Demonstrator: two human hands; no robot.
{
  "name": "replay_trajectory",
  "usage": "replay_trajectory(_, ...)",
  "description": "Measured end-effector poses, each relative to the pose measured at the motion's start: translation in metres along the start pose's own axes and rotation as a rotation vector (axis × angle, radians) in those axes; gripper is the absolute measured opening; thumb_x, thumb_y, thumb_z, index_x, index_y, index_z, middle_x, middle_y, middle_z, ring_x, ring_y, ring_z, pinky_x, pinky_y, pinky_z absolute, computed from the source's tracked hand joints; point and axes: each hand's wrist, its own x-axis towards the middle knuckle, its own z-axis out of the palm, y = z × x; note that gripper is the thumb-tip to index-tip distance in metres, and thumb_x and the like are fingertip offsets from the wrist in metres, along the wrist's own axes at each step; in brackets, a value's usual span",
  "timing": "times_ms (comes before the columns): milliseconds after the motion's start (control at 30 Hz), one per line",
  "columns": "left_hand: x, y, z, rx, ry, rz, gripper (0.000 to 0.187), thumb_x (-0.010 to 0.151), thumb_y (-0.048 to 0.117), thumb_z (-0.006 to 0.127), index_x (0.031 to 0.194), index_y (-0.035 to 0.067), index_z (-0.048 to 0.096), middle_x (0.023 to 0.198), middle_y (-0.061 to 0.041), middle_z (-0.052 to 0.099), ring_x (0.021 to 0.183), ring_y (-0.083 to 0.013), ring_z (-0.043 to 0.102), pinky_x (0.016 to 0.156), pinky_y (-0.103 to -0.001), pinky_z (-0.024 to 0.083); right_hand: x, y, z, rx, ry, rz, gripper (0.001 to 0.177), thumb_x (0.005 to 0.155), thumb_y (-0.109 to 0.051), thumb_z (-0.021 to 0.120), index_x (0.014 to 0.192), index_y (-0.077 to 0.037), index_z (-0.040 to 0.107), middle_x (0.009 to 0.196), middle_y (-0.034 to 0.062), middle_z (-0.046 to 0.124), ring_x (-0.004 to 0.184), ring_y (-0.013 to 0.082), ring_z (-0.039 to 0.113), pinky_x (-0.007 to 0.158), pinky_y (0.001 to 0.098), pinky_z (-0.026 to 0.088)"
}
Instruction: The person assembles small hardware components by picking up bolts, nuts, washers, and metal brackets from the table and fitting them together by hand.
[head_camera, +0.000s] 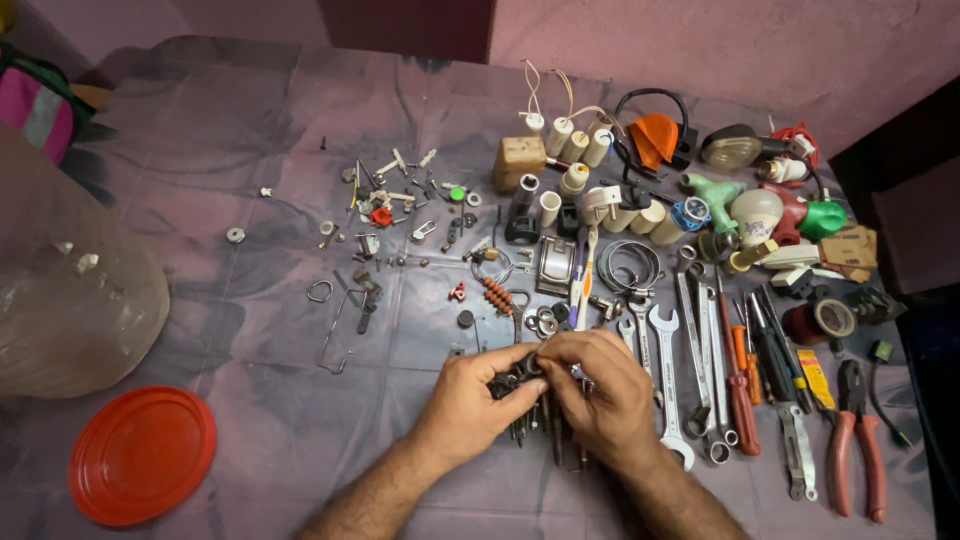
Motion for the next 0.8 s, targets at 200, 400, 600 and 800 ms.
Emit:
replay_trajectory(200, -0.001, -0.006, -0.001, 0.117, 0.056, 0.121, 0.037, 0.085, 0.017, 0.081, 0.116, -0.002, 0.072, 0.09, -0.012, 0.08, 0.079, -0.0053, 0.075, 0.069, -0.027, 0.059, 0.004, 0.0, -0.002, -0.016, -0.077, -0.016, 0.022, 0.08, -0.002, 0.08, 0.1, -0.003, 0.071, 0.099, 0.0087, 0.071, 0.092, 0.0259, 0.068, 0.079, 0.0362, 0.054)
replay_trajectory(400, 0.002, -0.001, -0.003, 0.016, 0.024, 0.008, 0.034, 0.085, 0.016, 0.078, 0.117, 0.003, 0.075, 0.077, -0.005, 0.078, 0.067, -0.0016, 0.063, 0.061, -0.025, 0.056, -0.005, 0.009, 0.0, 0.11, -0.067, 0.113, 0.009, 0.092, -0.003, 0.07, 0.099, -0.002, 0.064, 0.099, 0.0095, 0.067, 0.09, 0.0229, 0.068, 0.079, 0.0315, 0.054)
replay_trajectory(600, 0.001, 0.003, -0.004, 0.036, 0.005, -0.013, 0.033, 0.085, 0.017, 0.079, 0.115, 0.003, 0.075, 0.074, -0.003, 0.077, 0.065, -0.0013, 0.063, 0.058, -0.024, 0.054, -0.016, 0.019, 0.004, 0.325, -0.08, 0.318, 0.008, 0.098, -0.008, 0.066, 0.1, 0.0, 0.066, 0.095, 0.0053, 0.068, 0.088, 0.0132, 0.066, 0.08, 0.0261, 0.054)
replay_trajectory(800, 0.001, -0.002, -0.003, 0.0, 0.019, 0.062, 0.032, 0.086, 0.016, 0.078, 0.114, 0.001, 0.074, 0.082, -0.003, 0.079, 0.071, -0.0016, 0.067, 0.064, -0.023, 0.057, -0.028, 0.028, 0.011, 0.62, -0.072, 0.55, 0.01, 0.102, -0.008, 0.063, 0.106, 0.001, 0.065, 0.095, 0.0024, 0.066, 0.085, 0.0087, 0.06, 0.077, 0.024, 0.05)
